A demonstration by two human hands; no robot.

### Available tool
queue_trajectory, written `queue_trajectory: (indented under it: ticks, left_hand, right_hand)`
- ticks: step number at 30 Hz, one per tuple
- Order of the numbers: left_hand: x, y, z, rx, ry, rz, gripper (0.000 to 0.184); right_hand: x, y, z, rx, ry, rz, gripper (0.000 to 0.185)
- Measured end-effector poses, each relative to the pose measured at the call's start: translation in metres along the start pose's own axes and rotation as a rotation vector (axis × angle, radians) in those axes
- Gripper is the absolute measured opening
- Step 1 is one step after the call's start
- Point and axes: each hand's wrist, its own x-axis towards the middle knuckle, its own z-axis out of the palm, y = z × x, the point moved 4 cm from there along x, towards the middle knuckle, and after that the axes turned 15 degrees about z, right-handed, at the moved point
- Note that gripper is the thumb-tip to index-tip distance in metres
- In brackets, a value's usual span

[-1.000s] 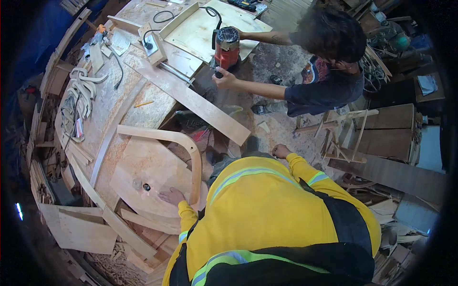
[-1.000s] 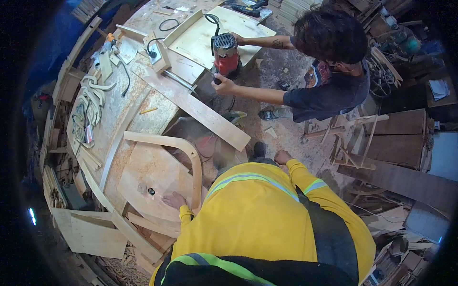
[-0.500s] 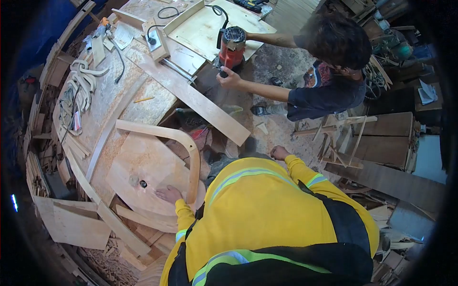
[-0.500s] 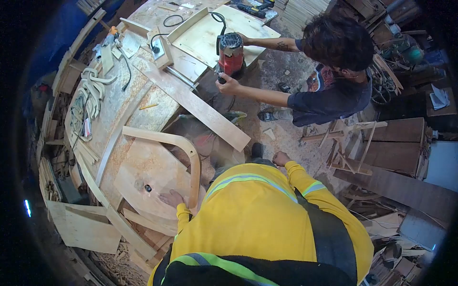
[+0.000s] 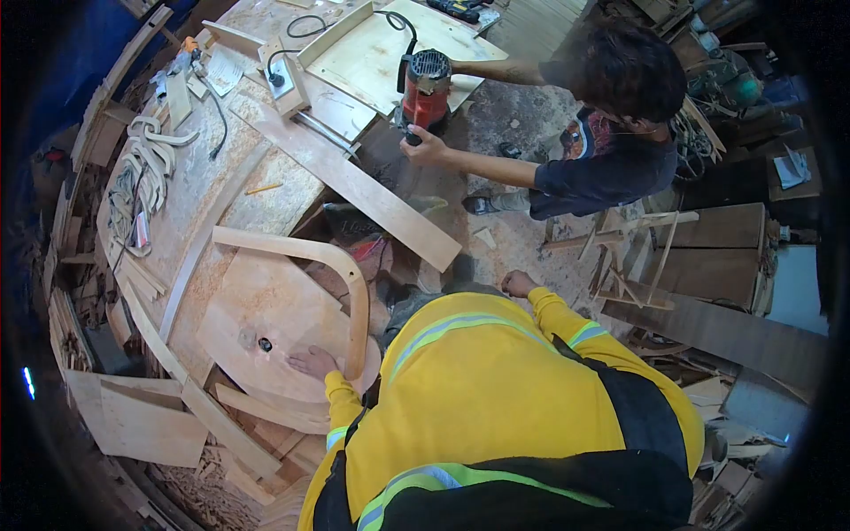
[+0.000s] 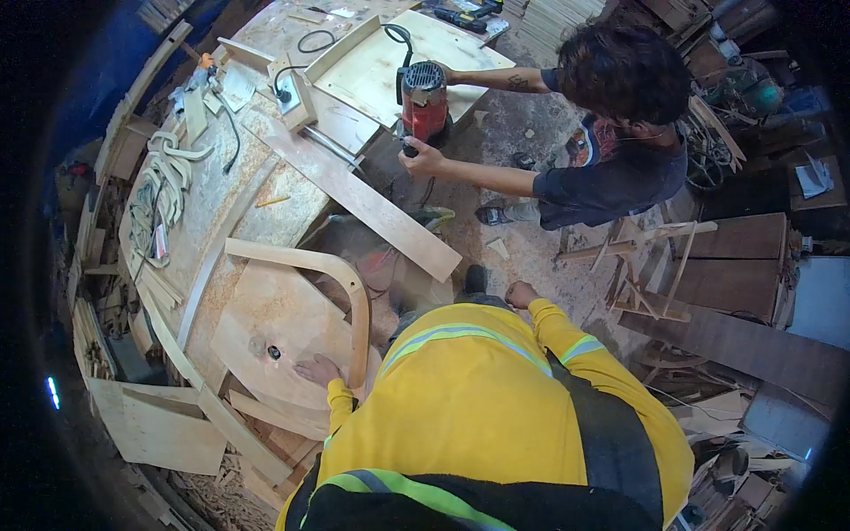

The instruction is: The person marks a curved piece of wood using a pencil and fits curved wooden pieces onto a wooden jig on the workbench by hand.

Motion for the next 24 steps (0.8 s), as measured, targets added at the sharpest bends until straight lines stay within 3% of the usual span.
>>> queue_trajectory:
  ticks: [24]
  left_hand:
    - [-0.003, 0.006, -0.008, -0.027, -0.012, -0.001, 0.069]
  right_hand:
    - [0.004, 0.001, 0.008, 0.022, -0.001, -0.034, 0.013]
